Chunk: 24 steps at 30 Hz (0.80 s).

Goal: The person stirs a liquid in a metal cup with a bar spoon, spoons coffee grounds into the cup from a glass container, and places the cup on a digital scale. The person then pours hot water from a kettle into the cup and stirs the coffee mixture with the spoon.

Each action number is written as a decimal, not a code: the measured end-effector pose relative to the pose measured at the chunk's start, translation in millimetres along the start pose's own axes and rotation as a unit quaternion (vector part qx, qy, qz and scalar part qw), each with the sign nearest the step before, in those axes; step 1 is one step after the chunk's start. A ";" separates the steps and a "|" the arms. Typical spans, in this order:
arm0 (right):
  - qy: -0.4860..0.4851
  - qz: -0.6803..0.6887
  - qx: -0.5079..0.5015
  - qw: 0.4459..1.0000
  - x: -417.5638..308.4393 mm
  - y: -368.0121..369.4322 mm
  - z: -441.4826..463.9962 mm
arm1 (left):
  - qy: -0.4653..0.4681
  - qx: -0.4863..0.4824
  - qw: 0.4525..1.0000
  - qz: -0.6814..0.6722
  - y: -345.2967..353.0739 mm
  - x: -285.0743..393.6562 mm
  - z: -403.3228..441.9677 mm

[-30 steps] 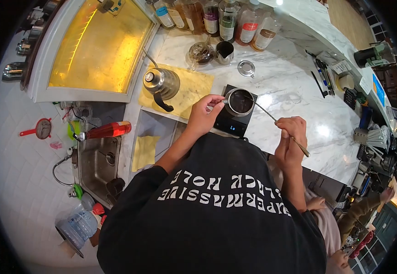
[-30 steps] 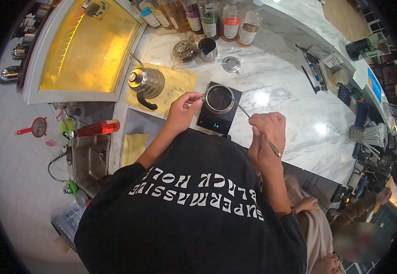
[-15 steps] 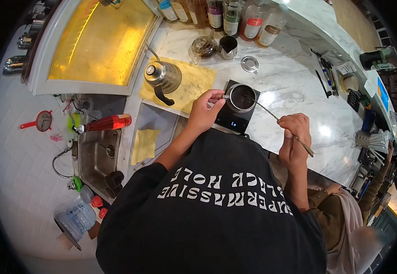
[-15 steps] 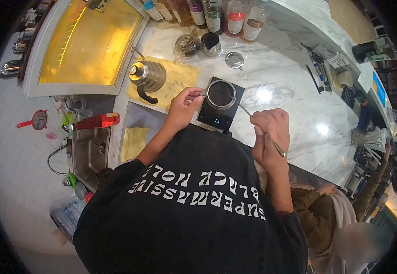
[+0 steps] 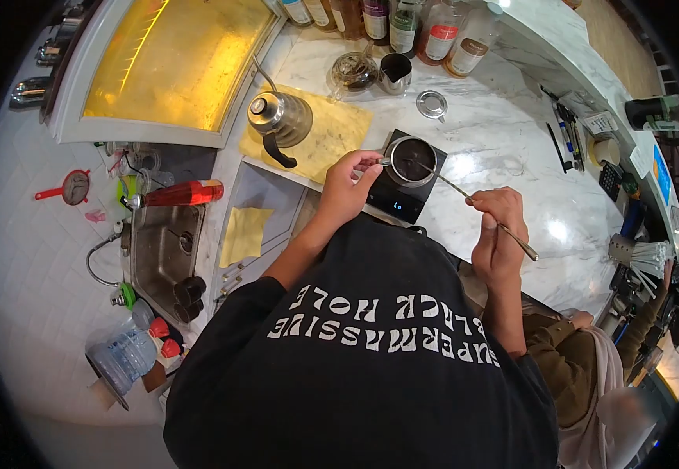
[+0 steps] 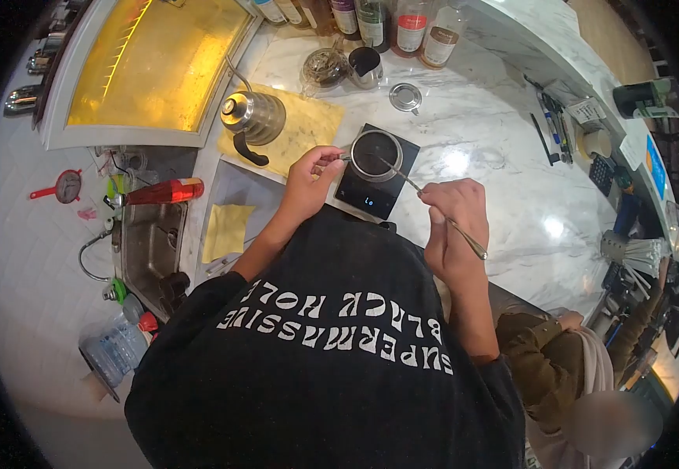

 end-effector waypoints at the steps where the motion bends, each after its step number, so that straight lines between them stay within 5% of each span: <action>1: 0.003 -0.002 0.001 1.000 -0.4 1.0 1.9 | 0.005 0.002 1.000 0.002 0.1 0.7 -0.2; 24: -0.070 0.040 -0.029 0.996 26.4 -3.1 20.1 | 0.027 0.092 0.994 -0.055 13.4 -14.9 -12.2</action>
Point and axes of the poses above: each hand's wrist, its own z-axis towards the middle knuckle, its own y-axis out of the palm, x = y × z, the point moved 6 cm from there along z, towards the middle knuckle, and after that the axes turned 13 degrees about -z, right-handed, at the moved point
